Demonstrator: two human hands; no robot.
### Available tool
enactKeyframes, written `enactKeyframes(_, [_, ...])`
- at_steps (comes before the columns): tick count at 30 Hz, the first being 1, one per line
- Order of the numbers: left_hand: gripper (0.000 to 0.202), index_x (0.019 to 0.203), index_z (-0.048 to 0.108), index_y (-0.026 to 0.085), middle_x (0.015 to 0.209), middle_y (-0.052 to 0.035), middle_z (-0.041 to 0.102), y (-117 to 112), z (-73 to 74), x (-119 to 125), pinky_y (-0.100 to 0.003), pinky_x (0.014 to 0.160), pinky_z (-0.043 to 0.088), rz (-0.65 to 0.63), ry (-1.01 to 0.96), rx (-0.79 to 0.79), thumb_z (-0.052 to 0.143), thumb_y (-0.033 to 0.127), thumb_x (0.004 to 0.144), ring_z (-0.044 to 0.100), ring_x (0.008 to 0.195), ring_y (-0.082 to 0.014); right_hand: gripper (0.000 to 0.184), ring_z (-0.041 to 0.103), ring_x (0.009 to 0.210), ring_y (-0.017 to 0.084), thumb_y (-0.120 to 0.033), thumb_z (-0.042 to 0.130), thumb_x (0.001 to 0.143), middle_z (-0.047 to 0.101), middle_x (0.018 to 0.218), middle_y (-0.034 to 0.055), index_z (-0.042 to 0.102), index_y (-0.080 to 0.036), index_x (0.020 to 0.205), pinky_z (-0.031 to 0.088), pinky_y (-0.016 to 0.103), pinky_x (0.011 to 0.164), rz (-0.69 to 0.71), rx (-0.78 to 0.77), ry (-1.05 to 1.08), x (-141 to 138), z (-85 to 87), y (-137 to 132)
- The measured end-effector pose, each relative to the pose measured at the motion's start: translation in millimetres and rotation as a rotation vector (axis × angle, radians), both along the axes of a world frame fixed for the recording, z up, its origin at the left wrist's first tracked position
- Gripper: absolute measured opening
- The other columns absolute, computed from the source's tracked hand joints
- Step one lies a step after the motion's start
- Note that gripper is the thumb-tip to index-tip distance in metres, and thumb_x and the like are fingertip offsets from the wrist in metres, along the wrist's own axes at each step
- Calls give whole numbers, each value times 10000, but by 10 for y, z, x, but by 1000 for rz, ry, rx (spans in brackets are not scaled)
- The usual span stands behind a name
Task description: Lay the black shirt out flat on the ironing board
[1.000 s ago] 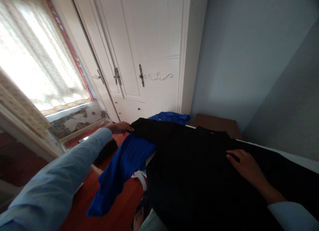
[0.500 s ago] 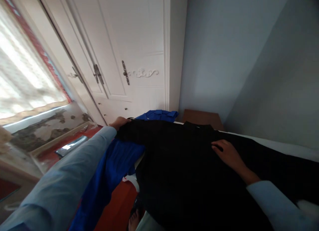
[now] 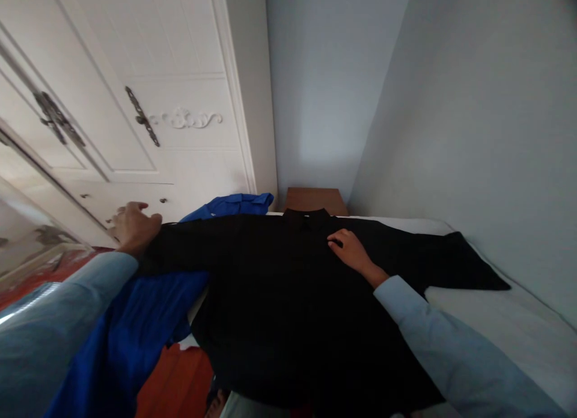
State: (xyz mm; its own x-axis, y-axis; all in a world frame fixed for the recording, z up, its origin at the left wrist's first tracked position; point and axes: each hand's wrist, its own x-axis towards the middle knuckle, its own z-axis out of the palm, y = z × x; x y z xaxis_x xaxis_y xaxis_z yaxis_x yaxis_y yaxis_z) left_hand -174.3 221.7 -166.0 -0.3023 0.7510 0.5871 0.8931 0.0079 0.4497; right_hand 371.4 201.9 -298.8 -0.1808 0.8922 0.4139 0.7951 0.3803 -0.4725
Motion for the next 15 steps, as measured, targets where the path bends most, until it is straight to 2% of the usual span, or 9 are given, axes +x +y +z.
enactKeyframes(1, [617, 1159, 643, 202, 1147, -111, 696, -20, 3, 128, -760, 1051, 359, 65, 31, 17, 635, 677, 766, 502, 1272, -491, 175, 630, 1008, 258, -219, 598, 908, 704, 1036, 102, 755, -198, 981, 481, 439, 964, 2, 2, 1, -1, -2, 0])
enactKeyframes(2, [621, 1173, 640, 174, 1219, -120, 673, -42, -3, 288, -750, 1061, 358, 67, 86, -7, 608, 666, 795, 498, 1278, -502, 172, 629, 1005, 257, -218, 600, 908, 703, 1033, 102, 755, -196, 979, 481, 439, 963, 4, 4, 4, 0, -6, 1])
enactKeyframes(5, [537, 1243, 615, 121, 1373, -184, 598, -118, -110, 909, -654, 1070, 436, -213, 327, -161, 504, 522, 903, 527, 1295, -457, 160, 629, 999, 258, -217, 617, 901, 701, 1033, 104, 755, -187, 977, 480, 446, 965, 8, 6, 20, 15, -20, 13])
enactKeyframes(6, [509, 1255, 616, 125, 1408, -187, 577, -144, -176, 1141, -589, 1090, 455, -289, 357, -187, 522, 479, 901, 535, 1312, -415, 156, 630, 997, 257, -213, 622, 897, 701, 1030, 104, 755, -185, 974, 482, 444, 962, 10, 7, 32, 22, -24, 20])
enactKeyframes(7, [499, 1268, 615, 138, 1452, -176, 550, -169, -253, 1374, -535, 1122, 450, -350, 376, -203, 538, 464, 898, 512, 1356, -382, 151, 632, 992, 253, -207, 625, 893, 702, 1025, 103, 754, -185, 968, 484, 441, 960, 14, 8, 46, 31, -27, 26])
enactKeyframes(9, [530, 1320, 586, 114, 1531, -201, 470, -208, -422, 1827, -495, 1184, 393, -469, 433, -265, 525, 457, 922, 401, 1459, -362, 144, 639, 975, 241, -188, 624, 886, 705, 1007, 95, 754, -190, 950, 489, 430, 956, 24, 6, 79, 46, -28, 36])
enactKeyframes(12, [601, 1407, 524, 79, 1562, -226, 428, -222, -645, 2391, -494, 1233, 314, -578, 452, -333, 453, 490, 973, 301, 1517, -350, 140, 646, 954, 226, -175, 624, 881, 705, 985, 80, 751, -202, 933, 497, 417, 946, 20, 1, 97, 55, -18, 36])
enactKeyframes(15, [658, 1473, 463, 80, 1598, -217, 378, -179, -812, 2719, -531, 1244, 271, -607, 436, -376, 388, 527, 996, 234, 1541, -350, 149, 641, 972, 224, -165, 628, 876, 698, 999, 82, 746, -197, 961, 499, 407, 947, -4, 5, 74, 41, -3, 14])
